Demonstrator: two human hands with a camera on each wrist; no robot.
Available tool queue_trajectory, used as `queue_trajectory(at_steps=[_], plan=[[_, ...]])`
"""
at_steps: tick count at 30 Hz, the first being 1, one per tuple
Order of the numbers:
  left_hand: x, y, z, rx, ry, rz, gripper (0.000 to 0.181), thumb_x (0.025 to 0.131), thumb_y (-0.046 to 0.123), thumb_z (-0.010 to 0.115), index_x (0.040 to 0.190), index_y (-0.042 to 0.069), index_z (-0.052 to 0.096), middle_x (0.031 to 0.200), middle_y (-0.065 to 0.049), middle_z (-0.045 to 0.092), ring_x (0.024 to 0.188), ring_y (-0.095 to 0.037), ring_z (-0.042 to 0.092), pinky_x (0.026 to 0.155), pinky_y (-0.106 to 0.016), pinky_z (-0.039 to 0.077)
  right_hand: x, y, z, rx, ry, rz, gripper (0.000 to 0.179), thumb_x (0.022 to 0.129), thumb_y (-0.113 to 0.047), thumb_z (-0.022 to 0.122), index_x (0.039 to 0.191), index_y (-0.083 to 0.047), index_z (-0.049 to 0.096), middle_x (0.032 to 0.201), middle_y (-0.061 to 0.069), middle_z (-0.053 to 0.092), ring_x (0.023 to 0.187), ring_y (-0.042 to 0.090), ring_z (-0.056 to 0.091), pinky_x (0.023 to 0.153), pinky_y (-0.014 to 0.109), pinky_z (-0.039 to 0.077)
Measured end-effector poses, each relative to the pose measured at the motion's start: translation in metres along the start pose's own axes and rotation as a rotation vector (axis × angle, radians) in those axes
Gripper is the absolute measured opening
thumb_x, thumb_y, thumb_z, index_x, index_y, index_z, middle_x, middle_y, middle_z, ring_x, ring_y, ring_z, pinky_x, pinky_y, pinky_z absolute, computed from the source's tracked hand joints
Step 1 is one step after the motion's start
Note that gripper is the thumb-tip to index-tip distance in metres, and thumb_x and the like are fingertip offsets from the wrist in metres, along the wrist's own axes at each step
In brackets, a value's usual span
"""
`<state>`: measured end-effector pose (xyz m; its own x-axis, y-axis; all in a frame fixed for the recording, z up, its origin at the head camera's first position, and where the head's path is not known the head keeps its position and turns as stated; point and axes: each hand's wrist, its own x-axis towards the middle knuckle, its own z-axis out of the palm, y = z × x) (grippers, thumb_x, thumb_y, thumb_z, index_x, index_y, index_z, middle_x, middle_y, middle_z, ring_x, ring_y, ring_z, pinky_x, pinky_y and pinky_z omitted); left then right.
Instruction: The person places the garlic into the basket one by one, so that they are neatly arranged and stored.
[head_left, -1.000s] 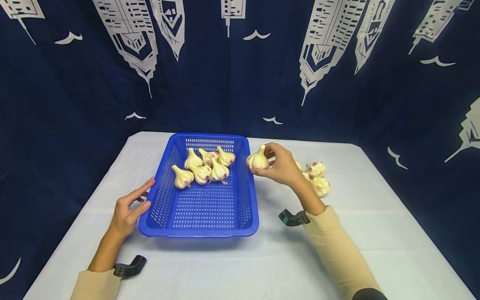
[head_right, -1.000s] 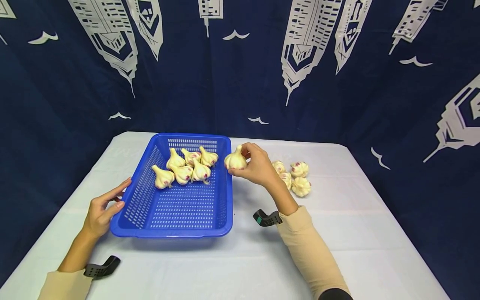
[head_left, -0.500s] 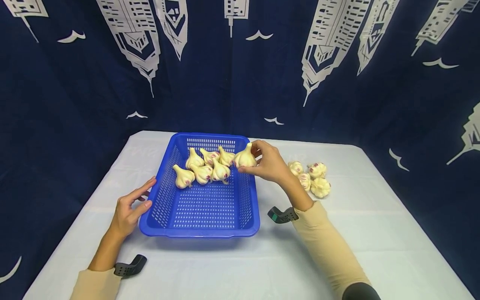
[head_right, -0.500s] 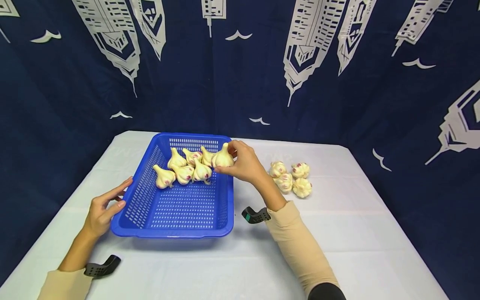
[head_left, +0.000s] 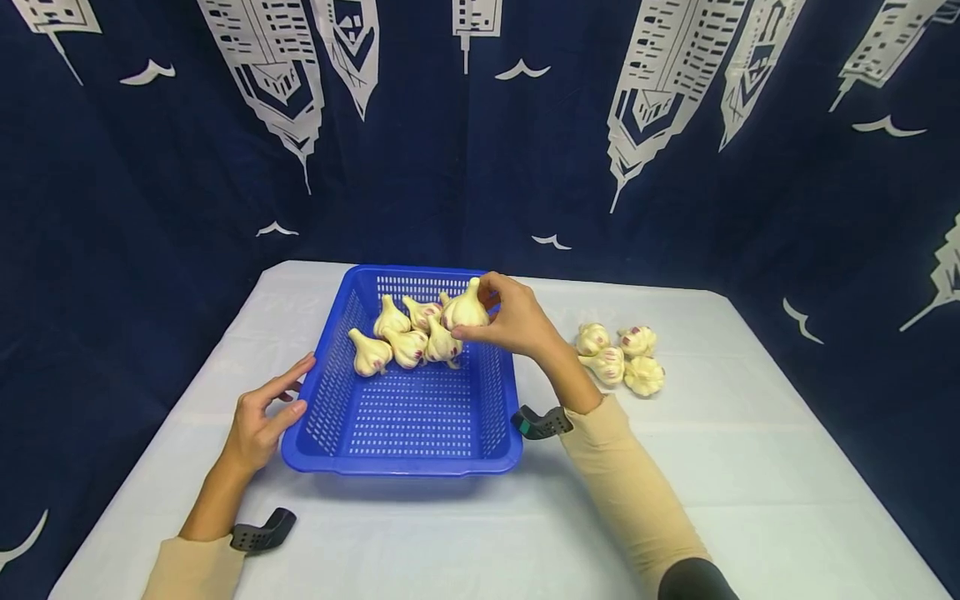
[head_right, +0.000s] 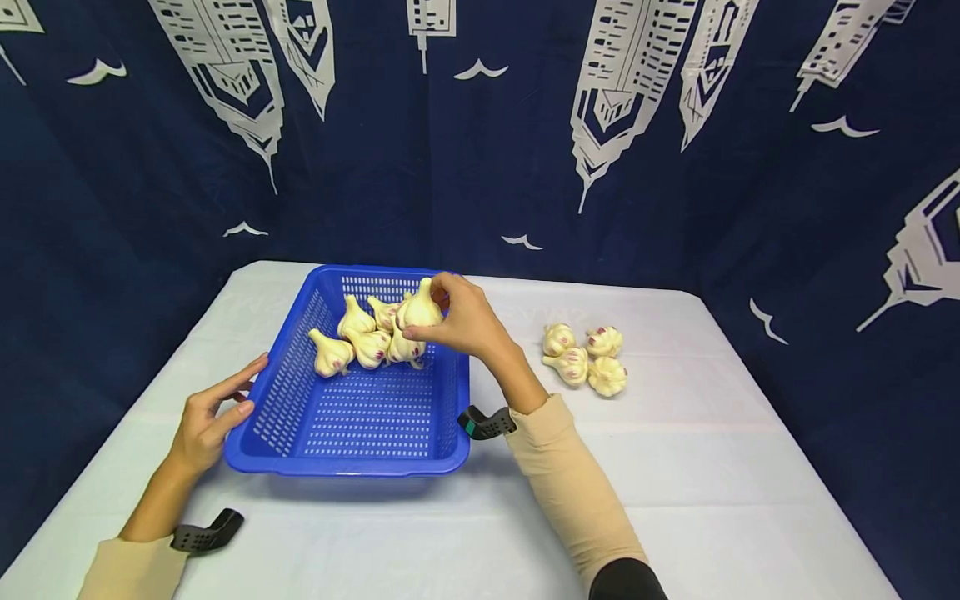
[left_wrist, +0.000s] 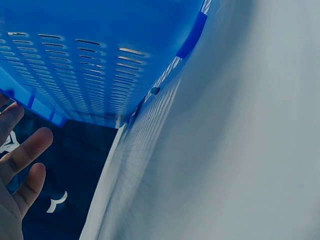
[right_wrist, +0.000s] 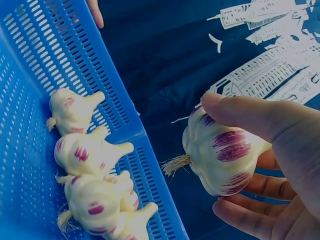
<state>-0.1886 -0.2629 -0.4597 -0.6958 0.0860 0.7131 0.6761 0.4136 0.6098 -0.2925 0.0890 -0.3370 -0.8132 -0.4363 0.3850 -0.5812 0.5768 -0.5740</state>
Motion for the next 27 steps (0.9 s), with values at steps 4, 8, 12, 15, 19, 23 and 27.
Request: queue_trajectory(at_steps=[4, 8, 12, 15, 19, 23, 27], plan=[[0.000, 0.000, 0.000, 0.003, 0.002, -0.004, 0.052, 0.078, -0.005, 0.057, 0.129, -0.005, 0.062, 0.133, -0.020, 0.059, 0.093, -0.002, 0.060, 0.074, -0.020, 0.042, 0.006, -0.004, 0.005, -0.005, -0.019, 0.007, 0.054, 0.069, -0.034, 0.089, 0.102, -0.004, 0.059, 0.095, 0.008, 0.065, 0.087, 0.025, 0.064, 0.066, 0.030, 0.054], [0.000, -0.001, 0.000, 0.001, 0.001, 0.004, 0.052, 0.077, -0.005, 0.057, 0.129, -0.005, 0.062, 0.133, -0.020, 0.059, 0.093, -0.002, 0.060, 0.074, -0.020, 0.043, 0.012, -0.008, 0.011, -0.029, -0.050, 0.019, 0.054, 0.070, -0.035, 0.088, 0.102, -0.004, 0.058, 0.095, 0.007, 0.064, 0.083, 0.023, 0.064, 0.065, 0.030, 0.052], [0.000, -0.003, 0.000, 0.007, -0.005, 0.012, 0.051, 0.078, -0.006, 0.057, 0.129, -0.006, 0.061, 0.134, -0.019, 0.059, 0.093, -0.002, 0.060, 0.074, -0.019, 0.043, 0.016, -0.013, 0.016, -0.044, -0.080, 0.013, 0.054, 0.071, -0.035, 0.088, 0.103, -0.004, 0.058, 0.094, 0.007, 0.062, 0.075, 0.020, 0.060, 0.061, 0.029, 0.051], [0.000, -0.004, 0.000, 0.010, -0.004, 0.014, 0.051, 0.078, -0.006, 0.057, 0.129, -0.006, 0.062, 0.134, -0.019, 0.059, 0.093, -0.002, 0.060, 0.074, -0.019, 0.043, 0.019, -0.017, 0.019, -0.054, -0.100, 0.011, 0.056, 0.070, -0.036, 0.088, 0.105, -0.005, 0.058, 0.095, 0.007, 0.062, 0.071, 0.018, 0.059, 0.060, 0.027, 0.051], [0.000, -0.004, 0.000, 0.010, 0.003, 0.014, 0.052, 0.077, -0.006, 0.057, 0.129, -0.005, 0.062, 0.132, -0.020, 0.060, 0.092, -0.003, 0.060, 0.074, -0.019, 0.043, 0.023, -0.021, 0.025, -0.060, -0.125, 0.009, 0.057, 0.071, -0.036, 0.088, 0.109, -0.005, 0.059, 0.099, 0.007, 0.062, 0.070, 0.017, 0.060, 0.061, 0.026, 0.051], [-0.001, -0.003, 0.000, 0.013, 0.006, 0.013, 0.052, 0.076, -0.005, 0.057, 0.129, -0.005, 0.062, 0.132, -0.021, 0.060, 0.092, -0.003, 0.060, 0.073, -0.021, 0.043, 0.026, -0.024, 0.033, -0.052, -0.152, 0.002, 0.056, 0.071, -0.036, 0.088, 0.109, -0.005, 0.060, 0.099, 0.006, 0.063, 0.071, 0.017, 0.060, 0.060, 0.025, 0.051], [0.000, -0.002, 0.000, 0.007, 0.001, 0.015, 0.053, 0.077, -0.005, 0.057, 0.129, -0.005, 0.062, 0.133, -0.021, 0.059, 0.093, -0.003, 0.060, 0.074, -0.021, 0.042, 0.028, -0.027, 0.041, -0.056, -0.177, -0.023, 0.055, 0.070, -0.036, 0.088, 0.107, -0.005, 0.062, 0.099, 0.006, 0.063, 0.073, 0.015, 0.059, 0.059, 0.024, 0.050]])
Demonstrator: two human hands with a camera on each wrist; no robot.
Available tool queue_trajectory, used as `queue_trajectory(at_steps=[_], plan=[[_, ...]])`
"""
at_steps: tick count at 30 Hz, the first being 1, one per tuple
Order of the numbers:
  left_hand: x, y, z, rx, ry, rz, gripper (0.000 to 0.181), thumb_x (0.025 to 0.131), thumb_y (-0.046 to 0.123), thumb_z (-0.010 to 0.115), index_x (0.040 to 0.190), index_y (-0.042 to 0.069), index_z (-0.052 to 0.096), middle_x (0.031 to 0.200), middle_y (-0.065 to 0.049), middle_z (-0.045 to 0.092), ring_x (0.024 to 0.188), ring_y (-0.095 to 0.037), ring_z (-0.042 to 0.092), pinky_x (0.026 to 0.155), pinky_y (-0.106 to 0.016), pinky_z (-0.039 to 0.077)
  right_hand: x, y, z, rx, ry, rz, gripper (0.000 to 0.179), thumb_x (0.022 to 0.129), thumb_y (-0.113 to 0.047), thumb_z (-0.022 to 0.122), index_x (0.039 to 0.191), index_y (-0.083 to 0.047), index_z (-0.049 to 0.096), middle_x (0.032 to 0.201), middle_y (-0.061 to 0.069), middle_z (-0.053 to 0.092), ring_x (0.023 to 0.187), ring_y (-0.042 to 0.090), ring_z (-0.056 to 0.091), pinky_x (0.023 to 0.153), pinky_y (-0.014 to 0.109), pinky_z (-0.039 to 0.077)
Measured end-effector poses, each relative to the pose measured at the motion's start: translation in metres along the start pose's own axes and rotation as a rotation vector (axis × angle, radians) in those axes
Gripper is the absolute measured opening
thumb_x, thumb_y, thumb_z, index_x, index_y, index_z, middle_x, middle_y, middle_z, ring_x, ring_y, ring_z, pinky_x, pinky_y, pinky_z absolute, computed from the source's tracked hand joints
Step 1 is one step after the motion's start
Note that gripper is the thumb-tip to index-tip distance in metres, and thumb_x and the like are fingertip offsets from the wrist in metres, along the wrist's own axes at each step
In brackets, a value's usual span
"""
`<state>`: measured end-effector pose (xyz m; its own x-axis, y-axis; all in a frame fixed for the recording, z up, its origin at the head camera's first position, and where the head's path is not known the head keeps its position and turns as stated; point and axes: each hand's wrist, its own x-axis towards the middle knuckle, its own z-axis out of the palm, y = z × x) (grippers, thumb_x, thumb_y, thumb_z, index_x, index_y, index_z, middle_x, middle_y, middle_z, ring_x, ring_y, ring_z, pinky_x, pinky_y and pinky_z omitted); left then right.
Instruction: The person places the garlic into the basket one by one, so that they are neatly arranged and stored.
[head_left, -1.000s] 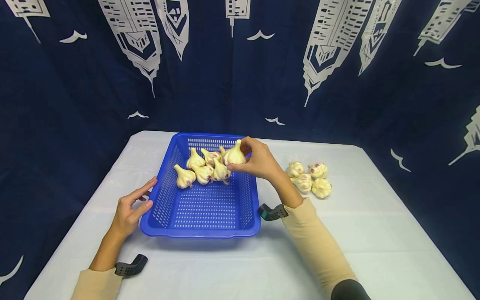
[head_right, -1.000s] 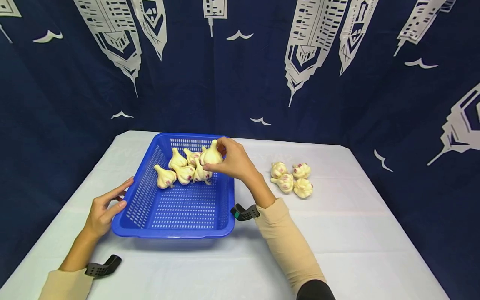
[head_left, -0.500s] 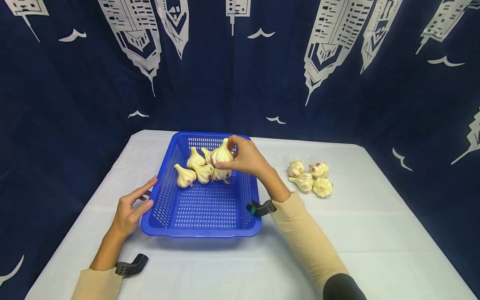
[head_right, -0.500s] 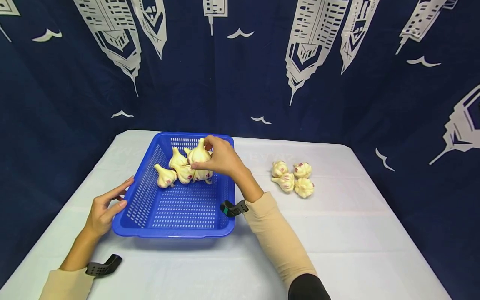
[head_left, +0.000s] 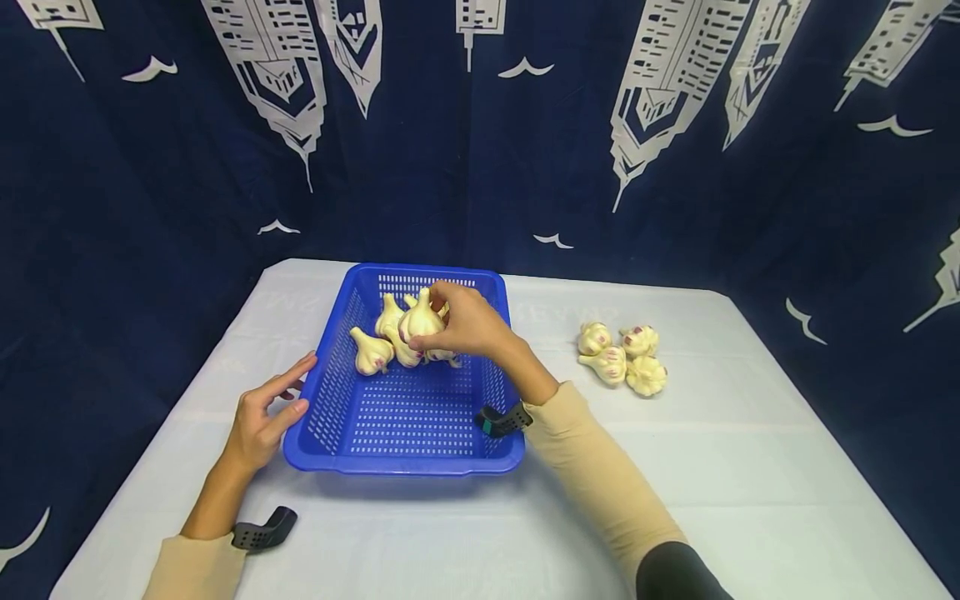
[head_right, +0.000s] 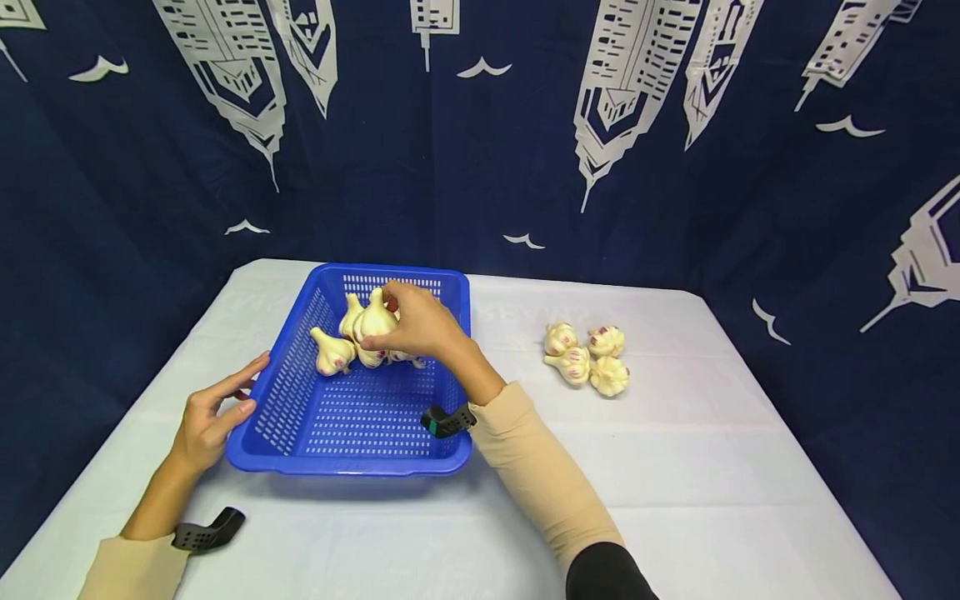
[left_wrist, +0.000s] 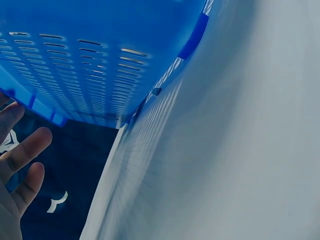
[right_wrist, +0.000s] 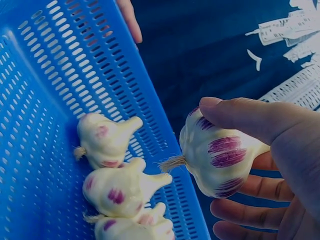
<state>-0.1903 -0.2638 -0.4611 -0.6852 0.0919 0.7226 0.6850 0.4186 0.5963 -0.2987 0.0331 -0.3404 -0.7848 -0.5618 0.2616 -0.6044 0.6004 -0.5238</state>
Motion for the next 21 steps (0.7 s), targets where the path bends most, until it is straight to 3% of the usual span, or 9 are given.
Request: queue_trajectory(at_steps=[7, 15, 21], plan=[[0.001, 0.001, -0.002, 0.034, -0.028, 0.018, 0.051, 0.078, -0.004, 0.058, 0.130, -0.007, 0.061, 0.138, -0.015, 0.057, 0.097, -0.002, 0.058, 0.077, -0.020, 0.042, 0.008, -0.010, 0.009, -0.046, -0.045, -0.037, 0.054, 0.070, -0.037, 0.088, 0.107, -0.006, 0.062, 0.099, 0.005, 0.064, 0.079, 0.017, 0.058, 0.063, 0.025, 0.048], [0.002, 0.001, 0.000, 0.062, 0.005, 0.035, 0.051, 0.076, -0.003, 0.060, 0.127, -0.005, 0.063, 0.133, -0.018, 0.060, 0.095, -0.003, 0.059, 0.076, -0.019, 0.042, 0.019, -0.021, 0.021, -0.077, -0.131, -0.080, 0.056, 0.070, -0.037, 0.089, 0.107, -0.004, 0.062, 0.099, 0.007, 0.066, 0.083, 0.017, 0.059, 0.068, 0.024, 0.047], [0.001, 0.000, 0.000, 0.072, 0.025, 0.040, 0.051, 0.075, -0.003, 0.060, 0.125, -0.005, 0.065, 0.131, -0.020, 0.061, 0.093, -0.003, 0.059, 0.077, -0.017, 0.042, 0.024, -0.026, 0.030, -0.103, -0.176, -0.088, 0.057, 0.070, -0.038, 0.088, 0.109, -0.006, 0.062, 0.100, 0.007, 0.068, 0.087, 0.017, 0.061, 0.088, 0.041, 0.045]])
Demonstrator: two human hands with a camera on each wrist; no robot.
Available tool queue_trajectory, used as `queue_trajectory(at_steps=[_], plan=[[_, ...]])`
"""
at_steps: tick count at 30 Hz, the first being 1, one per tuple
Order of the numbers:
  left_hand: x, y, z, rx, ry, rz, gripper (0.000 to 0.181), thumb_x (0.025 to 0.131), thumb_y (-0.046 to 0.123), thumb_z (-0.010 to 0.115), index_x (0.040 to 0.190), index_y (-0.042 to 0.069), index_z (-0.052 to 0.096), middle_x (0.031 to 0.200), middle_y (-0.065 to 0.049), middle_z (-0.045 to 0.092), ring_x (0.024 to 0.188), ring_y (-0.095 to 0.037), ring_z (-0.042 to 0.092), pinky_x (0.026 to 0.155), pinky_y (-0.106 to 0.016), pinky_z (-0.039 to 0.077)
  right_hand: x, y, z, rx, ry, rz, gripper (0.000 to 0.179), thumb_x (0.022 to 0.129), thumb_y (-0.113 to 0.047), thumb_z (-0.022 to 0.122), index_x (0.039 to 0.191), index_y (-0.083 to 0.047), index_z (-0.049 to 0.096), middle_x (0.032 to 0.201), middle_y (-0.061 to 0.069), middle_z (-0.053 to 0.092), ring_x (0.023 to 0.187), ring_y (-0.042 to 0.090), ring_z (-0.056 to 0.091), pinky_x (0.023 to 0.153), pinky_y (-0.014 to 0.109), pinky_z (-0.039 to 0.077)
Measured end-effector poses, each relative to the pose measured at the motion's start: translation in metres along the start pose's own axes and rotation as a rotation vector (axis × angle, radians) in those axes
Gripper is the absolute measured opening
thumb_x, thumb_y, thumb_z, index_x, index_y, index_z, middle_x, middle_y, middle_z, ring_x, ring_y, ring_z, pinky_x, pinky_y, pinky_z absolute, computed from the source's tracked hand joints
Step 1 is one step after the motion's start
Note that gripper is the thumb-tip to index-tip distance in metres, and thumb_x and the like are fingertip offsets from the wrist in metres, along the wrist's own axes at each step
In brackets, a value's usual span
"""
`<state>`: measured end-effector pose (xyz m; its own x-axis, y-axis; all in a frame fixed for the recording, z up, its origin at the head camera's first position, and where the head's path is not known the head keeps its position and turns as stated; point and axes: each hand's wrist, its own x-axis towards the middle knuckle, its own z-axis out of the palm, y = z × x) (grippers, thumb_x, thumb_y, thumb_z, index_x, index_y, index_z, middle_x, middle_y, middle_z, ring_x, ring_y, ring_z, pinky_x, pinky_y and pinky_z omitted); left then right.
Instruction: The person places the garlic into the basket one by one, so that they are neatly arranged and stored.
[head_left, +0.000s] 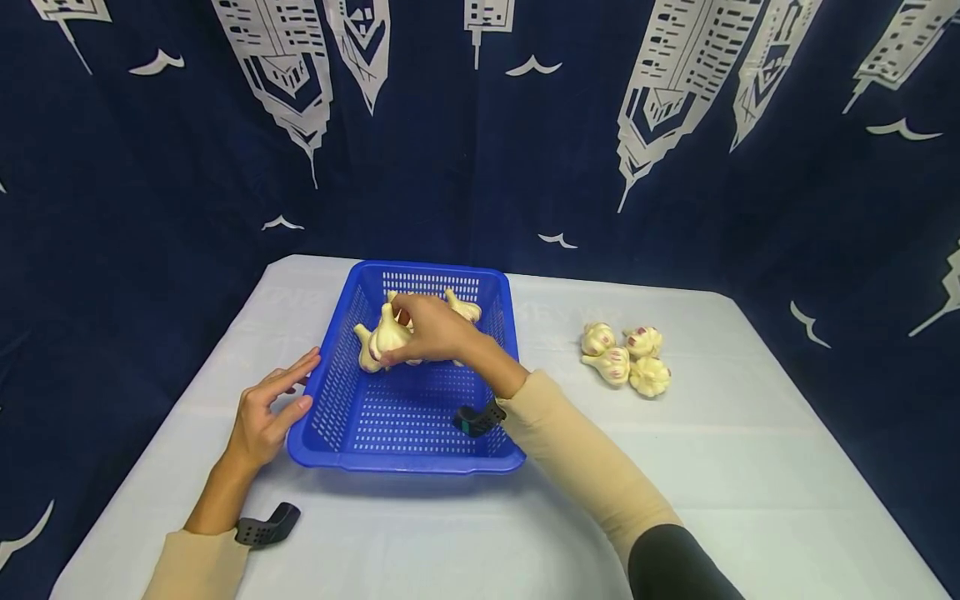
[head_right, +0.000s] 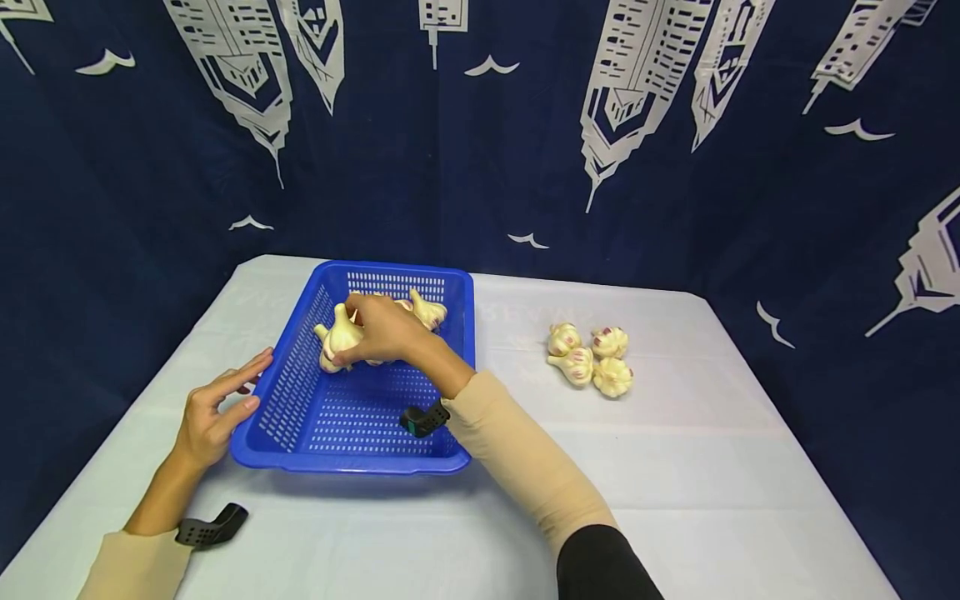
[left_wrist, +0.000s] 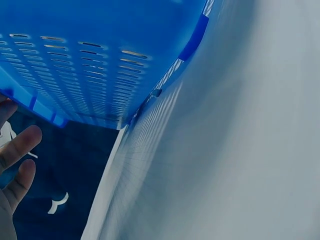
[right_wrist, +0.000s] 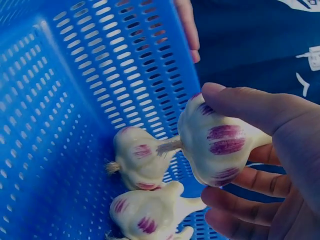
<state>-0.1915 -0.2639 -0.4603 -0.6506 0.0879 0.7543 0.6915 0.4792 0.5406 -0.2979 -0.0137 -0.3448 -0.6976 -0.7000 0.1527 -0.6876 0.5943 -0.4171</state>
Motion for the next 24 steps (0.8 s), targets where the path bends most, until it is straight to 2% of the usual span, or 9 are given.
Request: queue_trajectory(at_steps=[3, 7, 10, 18, 24], plan=[[0.001, 0.001, 0.000, 0.001, 0.003, 0.005, 0.049, 0.075, -0.003, 0.060, 0.124, -0.005, 0.065, 0.130, -0.020, 0.061, 0.093, -0.003, 0.060, 0.077, -0.016, 0.042, 0.003, -0.002, 0.005, -0.021, -0.028, -0.012, 0.060, 0.070, -0.039, 0.088, 0.113, -0.006, 0.062, 0.102, 0.006, 0.068, 0.091, 0.017, 0.061, 0.091, 0.042, 0.043], [0.001, 0.001, 0.000, 0.007, 0.007, 0.009, 0.048, 0.075, -0.004, 0.061, 0.122, -0.006, 0.066, 0.130, -0.019, 0.062, 0.092, -0.003, 0.060, 0.077, -0.016, 0.042, 0.010, -0.005, 0.015, -0.018, -0.075, -0.045, 0.062, 0.071, -0.040, 0.088, 0.115, -0.005, 0.062, 0.103, 0.006, 0.068, 0.089, 0.016, 0.060, 0.077, 0.026, 0.048], [0.000, 0.001, 0.000, 0.006, 0.004, 0.010, 0.046, 0.075, -0.005, 0.061, 0.121, -0.007, 0.066, 0.130, -0.019, 0.061, 0.092, -0.003, 0.060, 0.077, -0.016, 0.041, 0.014, -0.008, 0.022, -0.007, -0.107, -0.047, 0.060, 0.071, -0.041, 0.087, 0.113, -0.006, 0.062, 0.103, 0.006, 0.067, 0.088, 0.015, 0.060, 0.072, 0.022, 0.047], [0.000, 0.002, -0.002, -0.002, -0.007, 0.024, 0.045, 0.076, -0.005, 0.061, 0.121, -0.007, 0.066, 0.133, -0.012, 0.061, 0.098, -0.009, 0.058, 0.081, -0.019, 0.043, 0.016, -0.013, 0.040, -0.004, -0.188, -0.044, 0.058, 0.071, -0.038, 0.088, 0.112, -0.006, 0.062, 0.099, 0.006, 0.069, 0.086, 0.014, 0.061, 0.072, 0.021, 0.047], [0.000, 0.003, -0.003, 0.000, -0.010, 0.020, 0.046, 0.076, -0.005, 0.062, 0.121, -0.007, 0.066, 0.134, -0.010, 0.061, 0.099, -0.010, 0.057, 0.080, -0.020, 0.042, 0.016, -0.012, 0.047, -0.032, -0.213, -0.022, 0.054, 0.072, -0.037, 0.088, 0.107, -0.006, 0.061, 0.096, 0.004, 0.068, 0.085, 0.013, 0.061, 0.072, 0.022, 0.047]])
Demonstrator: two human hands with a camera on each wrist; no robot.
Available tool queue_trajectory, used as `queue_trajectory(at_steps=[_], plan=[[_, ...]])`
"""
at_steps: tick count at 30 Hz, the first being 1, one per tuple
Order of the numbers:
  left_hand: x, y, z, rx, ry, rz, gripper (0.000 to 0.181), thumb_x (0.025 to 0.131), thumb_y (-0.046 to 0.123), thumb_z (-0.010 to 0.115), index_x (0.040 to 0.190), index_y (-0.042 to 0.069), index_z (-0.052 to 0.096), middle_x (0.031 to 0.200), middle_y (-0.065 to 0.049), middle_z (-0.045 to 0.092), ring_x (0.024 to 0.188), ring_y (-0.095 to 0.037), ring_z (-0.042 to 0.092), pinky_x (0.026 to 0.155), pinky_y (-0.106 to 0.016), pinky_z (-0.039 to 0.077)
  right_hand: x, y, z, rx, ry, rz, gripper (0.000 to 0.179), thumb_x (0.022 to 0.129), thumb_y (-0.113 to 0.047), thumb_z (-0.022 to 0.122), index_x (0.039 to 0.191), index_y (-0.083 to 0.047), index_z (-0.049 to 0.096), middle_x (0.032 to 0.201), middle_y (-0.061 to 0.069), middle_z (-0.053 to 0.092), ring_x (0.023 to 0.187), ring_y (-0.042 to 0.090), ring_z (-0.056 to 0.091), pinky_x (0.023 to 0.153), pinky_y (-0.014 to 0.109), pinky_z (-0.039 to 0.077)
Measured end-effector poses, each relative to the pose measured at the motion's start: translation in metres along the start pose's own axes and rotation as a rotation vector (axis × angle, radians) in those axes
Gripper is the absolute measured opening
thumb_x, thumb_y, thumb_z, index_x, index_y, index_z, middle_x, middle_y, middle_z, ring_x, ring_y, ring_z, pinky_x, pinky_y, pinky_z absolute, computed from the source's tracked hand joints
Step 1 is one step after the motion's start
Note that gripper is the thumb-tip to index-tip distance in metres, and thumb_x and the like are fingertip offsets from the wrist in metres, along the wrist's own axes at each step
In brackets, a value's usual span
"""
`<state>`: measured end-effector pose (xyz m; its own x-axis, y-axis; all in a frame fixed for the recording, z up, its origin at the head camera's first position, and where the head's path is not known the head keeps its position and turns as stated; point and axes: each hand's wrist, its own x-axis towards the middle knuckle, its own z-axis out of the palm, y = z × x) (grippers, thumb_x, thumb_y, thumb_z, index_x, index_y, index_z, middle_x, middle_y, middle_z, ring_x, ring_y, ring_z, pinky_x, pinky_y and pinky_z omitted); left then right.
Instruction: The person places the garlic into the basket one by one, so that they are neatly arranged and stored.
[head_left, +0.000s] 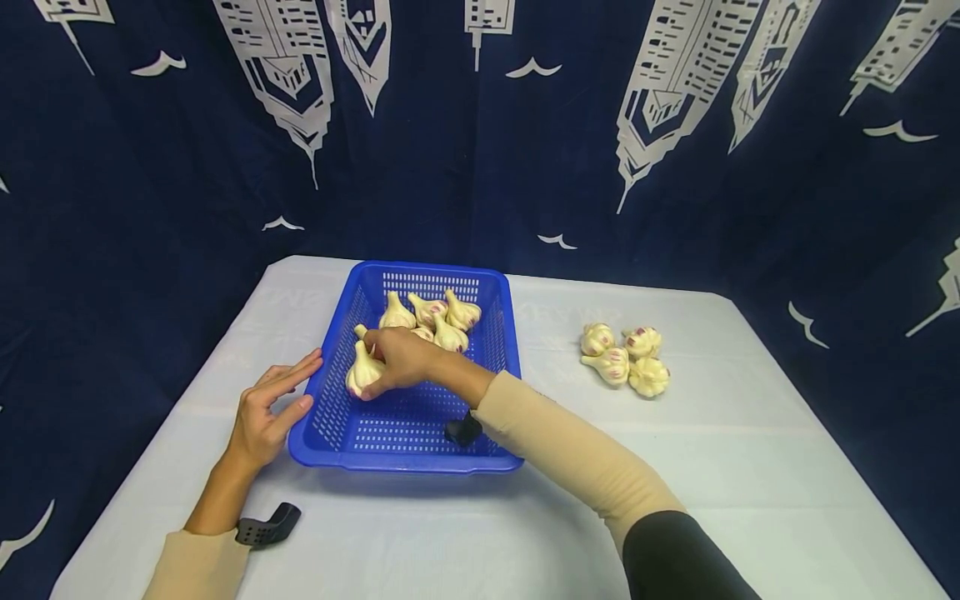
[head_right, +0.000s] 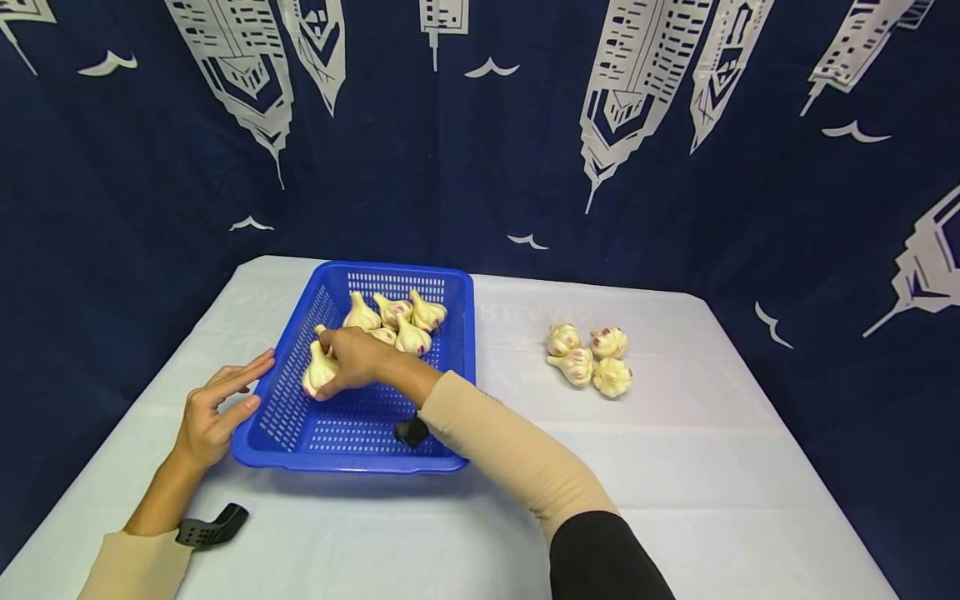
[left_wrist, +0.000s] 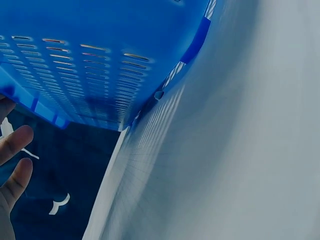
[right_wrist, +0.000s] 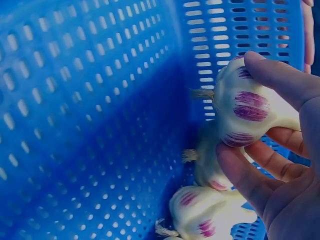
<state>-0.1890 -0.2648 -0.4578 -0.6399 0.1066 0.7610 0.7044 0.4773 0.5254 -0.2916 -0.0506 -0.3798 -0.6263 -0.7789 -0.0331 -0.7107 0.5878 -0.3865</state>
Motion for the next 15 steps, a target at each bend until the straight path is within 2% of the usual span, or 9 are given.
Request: queue_trajectory(at_steps=[6, 15], plan=[[-0.0004, -0.0005, 0.0006, 0.000, 0.001, -0.002, 0.046, 0.075, -0.005, 0.062, 0.121, -0.007, 0.066, 0.132, -0.011, 0.061, 0.094, -0.014, 0.058, 0.076, -0.020, 0.041, 0.0012, 0.0015, 0.0053, -0.031, -0.045, 0.005, 0.052, 0.073, -0.037, 0.087, 0.106, -0.008, 0.061, 0.099, 0.004, 0.069, 0.084, 0.011, 0.061, 0.071, 0.020, 0.047], [0.0004, 0.0000, 0.0008, -0.002, -0.001, -0.006, 0.047, 0.075, -0.005, 0.062, 0.121, -0.007, 0.066, 0.132, -0.014, 0.062, 0.095, -0.006, 0.057, 0.076, -0.017, 0.040, 0.0011, 0.0029, 0.0076, -0.056, -0.034, 0.023, 0.056, 0.074, -0.038, 0.087, 0.115, -0.007, 0.064, 0.108, 0.006, 0.070, 0.089, 0.011, 0.062, 0.074, 0.020, 0.047]])
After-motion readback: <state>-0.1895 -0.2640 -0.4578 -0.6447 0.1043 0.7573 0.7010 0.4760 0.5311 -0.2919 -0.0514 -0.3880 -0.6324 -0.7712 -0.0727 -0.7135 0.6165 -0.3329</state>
